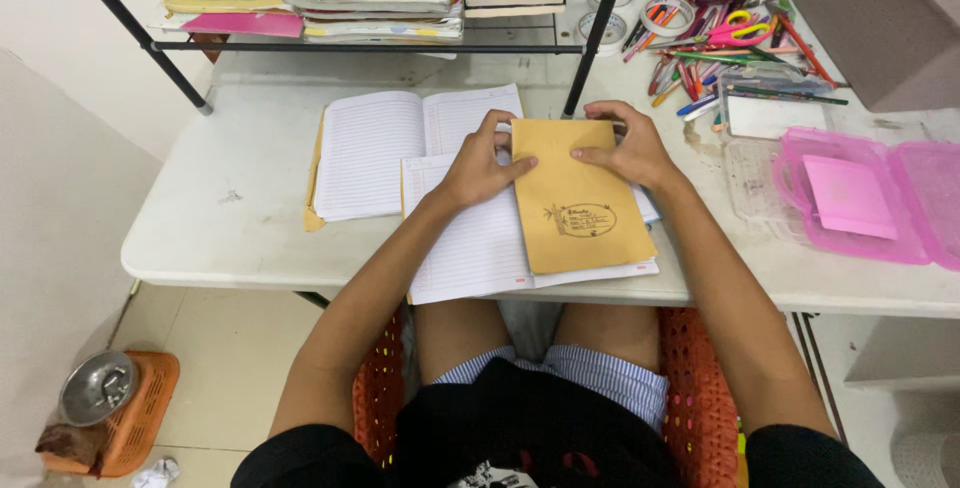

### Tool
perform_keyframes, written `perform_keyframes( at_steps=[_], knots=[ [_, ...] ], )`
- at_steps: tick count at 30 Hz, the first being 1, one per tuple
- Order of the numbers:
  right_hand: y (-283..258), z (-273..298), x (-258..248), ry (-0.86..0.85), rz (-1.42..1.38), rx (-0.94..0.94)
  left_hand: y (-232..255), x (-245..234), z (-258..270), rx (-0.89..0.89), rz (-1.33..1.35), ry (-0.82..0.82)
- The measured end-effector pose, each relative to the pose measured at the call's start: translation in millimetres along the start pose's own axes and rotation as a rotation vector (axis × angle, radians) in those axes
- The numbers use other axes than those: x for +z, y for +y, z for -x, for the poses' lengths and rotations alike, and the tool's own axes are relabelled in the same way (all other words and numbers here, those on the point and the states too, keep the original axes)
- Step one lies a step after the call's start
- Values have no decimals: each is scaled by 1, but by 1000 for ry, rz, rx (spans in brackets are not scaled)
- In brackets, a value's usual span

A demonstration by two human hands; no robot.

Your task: The person organizes stationery items on a desk. They place books and notebooks onto a shelf, then sort pens and markers into a pink plastic container.

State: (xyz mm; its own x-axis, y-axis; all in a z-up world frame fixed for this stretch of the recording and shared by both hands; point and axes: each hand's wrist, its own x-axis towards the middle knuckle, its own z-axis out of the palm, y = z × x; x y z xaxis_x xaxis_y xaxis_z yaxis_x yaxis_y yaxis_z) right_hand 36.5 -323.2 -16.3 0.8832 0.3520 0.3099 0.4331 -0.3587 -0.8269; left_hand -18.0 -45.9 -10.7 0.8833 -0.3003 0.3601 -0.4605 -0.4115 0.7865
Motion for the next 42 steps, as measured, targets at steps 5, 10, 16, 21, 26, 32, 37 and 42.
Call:
perform_keyframes(
  at_steps=[5,10,16,21,26,32,37,42],
  knots=[
    [-13,2,3,72,-154,30,-6,-2,-7,-184,529,60],
    [-27,6,8,45,-393,123,-7,-9,-11,-175,675,132],
    [-34,18,9,-145,-502,312,-16,-9,-17,-126,778,325],
    [-35,18,11,-197,-595,296,-24,-7,-16,-76,777,367],
    [-36,15,17,-131,-575,213,-27,-10,-8,-171,651,174],
    [-45,14,21,-76,-589,199,-6,-15,2,31,533,69],
    [-66,18,20,-53,-538,123,28,-29,10,-120,498,116],
    [-101,26,10,-194,-438,173,32,-45,21,59,218,192]
  ],
)
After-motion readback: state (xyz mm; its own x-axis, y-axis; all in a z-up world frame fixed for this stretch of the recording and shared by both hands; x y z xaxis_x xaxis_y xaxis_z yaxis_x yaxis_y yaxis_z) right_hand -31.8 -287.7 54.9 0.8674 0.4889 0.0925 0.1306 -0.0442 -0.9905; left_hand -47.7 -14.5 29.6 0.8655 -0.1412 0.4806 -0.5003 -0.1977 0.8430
